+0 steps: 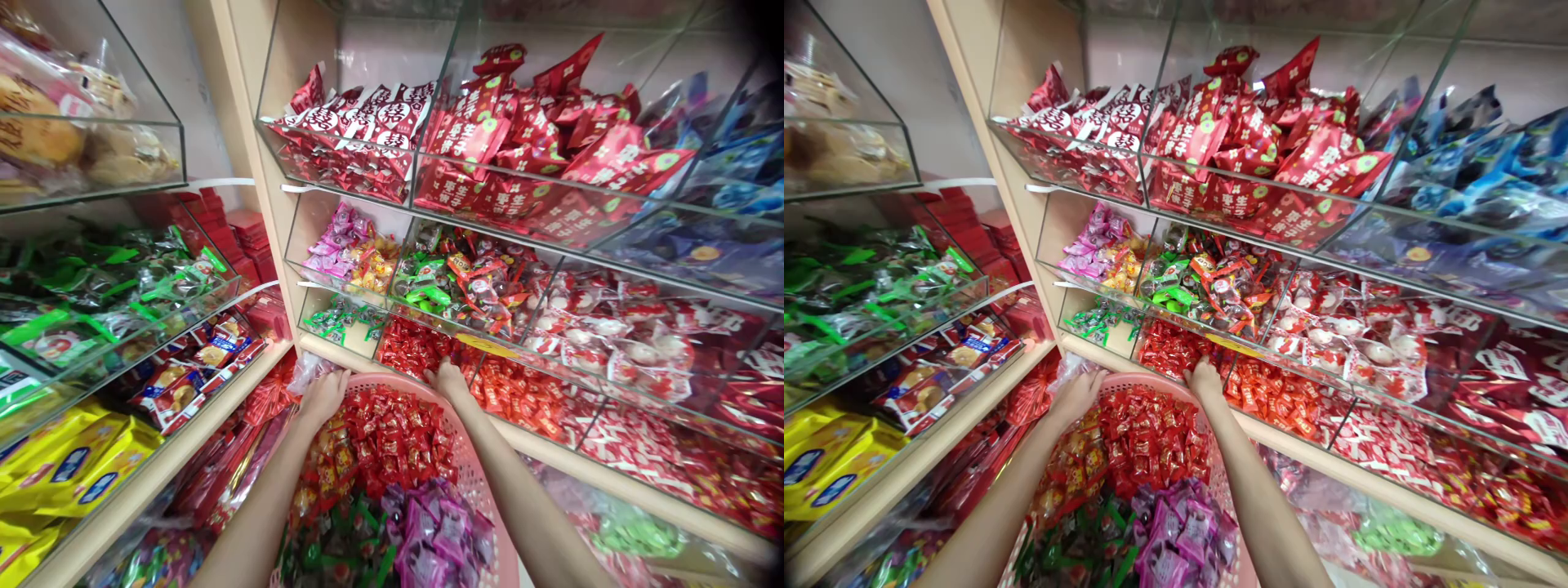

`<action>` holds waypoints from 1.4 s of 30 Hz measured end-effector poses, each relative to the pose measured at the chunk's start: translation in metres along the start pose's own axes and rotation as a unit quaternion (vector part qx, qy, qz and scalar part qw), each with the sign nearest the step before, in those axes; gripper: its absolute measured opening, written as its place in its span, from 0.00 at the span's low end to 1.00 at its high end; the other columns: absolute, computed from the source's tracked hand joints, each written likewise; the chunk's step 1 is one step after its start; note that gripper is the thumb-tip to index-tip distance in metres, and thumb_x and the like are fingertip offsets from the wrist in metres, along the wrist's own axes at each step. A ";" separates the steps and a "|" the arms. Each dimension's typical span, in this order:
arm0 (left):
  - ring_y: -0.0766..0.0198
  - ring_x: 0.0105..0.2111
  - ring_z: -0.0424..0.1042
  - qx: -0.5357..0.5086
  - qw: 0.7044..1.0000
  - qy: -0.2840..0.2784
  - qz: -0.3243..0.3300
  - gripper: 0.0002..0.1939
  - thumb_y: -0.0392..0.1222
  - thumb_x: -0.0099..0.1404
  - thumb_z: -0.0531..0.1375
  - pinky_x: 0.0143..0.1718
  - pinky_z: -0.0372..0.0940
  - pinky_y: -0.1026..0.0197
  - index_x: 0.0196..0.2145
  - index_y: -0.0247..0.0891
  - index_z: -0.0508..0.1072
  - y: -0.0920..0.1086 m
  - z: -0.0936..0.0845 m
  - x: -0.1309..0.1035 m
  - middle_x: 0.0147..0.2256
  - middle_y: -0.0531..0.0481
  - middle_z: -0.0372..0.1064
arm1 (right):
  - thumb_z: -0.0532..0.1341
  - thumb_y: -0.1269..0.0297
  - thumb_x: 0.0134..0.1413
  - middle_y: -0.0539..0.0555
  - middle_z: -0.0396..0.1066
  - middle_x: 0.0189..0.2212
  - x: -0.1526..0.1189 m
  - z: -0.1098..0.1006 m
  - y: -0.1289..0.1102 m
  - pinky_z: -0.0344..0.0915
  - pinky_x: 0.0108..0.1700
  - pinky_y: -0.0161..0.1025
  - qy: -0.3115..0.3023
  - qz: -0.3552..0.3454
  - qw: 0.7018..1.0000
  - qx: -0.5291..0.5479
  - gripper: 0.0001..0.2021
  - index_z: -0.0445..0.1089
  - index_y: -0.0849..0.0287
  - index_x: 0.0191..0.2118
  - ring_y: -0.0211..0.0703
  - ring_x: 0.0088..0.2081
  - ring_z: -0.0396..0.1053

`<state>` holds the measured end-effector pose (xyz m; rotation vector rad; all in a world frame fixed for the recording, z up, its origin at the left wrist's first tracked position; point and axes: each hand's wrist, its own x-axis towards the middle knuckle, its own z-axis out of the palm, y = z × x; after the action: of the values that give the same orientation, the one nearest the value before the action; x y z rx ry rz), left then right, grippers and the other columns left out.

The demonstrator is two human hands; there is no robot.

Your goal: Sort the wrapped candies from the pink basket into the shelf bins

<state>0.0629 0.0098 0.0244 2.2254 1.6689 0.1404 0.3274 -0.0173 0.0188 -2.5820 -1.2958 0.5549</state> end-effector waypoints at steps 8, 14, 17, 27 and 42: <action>0.56 0.38 0.71 0.007 1.000 0.004 0.004 0.32 0.55 0.64 0.33 0.39 0.61 0.58 0.41 0.38 0.71 0.001 0.001 0.000 0.37 0.42 0.72 | 0.58 0.46 0.44 0.75 0.61 0.47 0.019 0.007 -0.005 0.56 0.48 0.50 -0.027 0.066 0.997 -0.003 0.41 0.46 0.70 0.56 0.60 0.51 0.61; 0.55 0.38 0.71 0.007 1.000 0.008 0.010 0.32 0.55 0.64 0.33 0.38 0.61 0.58 0.42 0.38 0.70 0.000 0.002 0.001 0.36 0.42 0.72 | 0.54 0.37 0.39 0.77 0.50 0.53 0.026 0.011 -0.009 0.56 0.47 0.53 -0.034 0.107 0.994 0.018 0.49 0.39 0.69 0.59 0.64 0.53 0.57; 0.55 0.38 0.71 0.007 1.000 0.009 0.015 0.31 0.55 0.65 0.33 0.38 0.61 0.58 0.41 0.38 0.71 -0.001 0.002 0.002 0.37 0.41 0.72 | 0.51 0.34 0.38 0.77 0.50 0.54 0.025 0.013 -0.007 0.55 0.48 0.51 -0.029 0.105 0.994 0.031 0.51 0.36 0.69 0.60 0.62 0.54 0.56; 0.55 0.40 0.70 0.002 1.000 0.005 0.010 0.29 0.54 0.65 0.35 0.40 0.61 0.58 0.39 0.37 0.71 0.002 -0.001 0.001 0.38 0.41 0.72 | 0.52 0.42 0.45 0.73 0.56 0.51 0.016 0.020 -0.003 0.57 0.48 0.46 0.031 0.098 0.993 0.064 0.45 0.36 0.72 0.58 0.58 0.50 0.61; 0.59 0.40 0.70 0.005 1.000 -0.004 -0.010 0.28 0.53 0.65 0.36 0.42 0.60 0.60 0.40 0.37 0.71 0.007 -0.006 -0.001 0.39 0.43 0.72 | 0.50 0.35 0.40 0.71 0.47 0.53 0.015 0.018 -0.010 0.57 0.48 0.51 0.009 0.106 0.994 0.037 0.45 0.46 0.67 0.57 0.64 0.52 0.56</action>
<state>0.0668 0.0084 0.0323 2.2138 1.6896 0.1175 0.3211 0.0005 0.0022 -2.6721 -0.9823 0.6017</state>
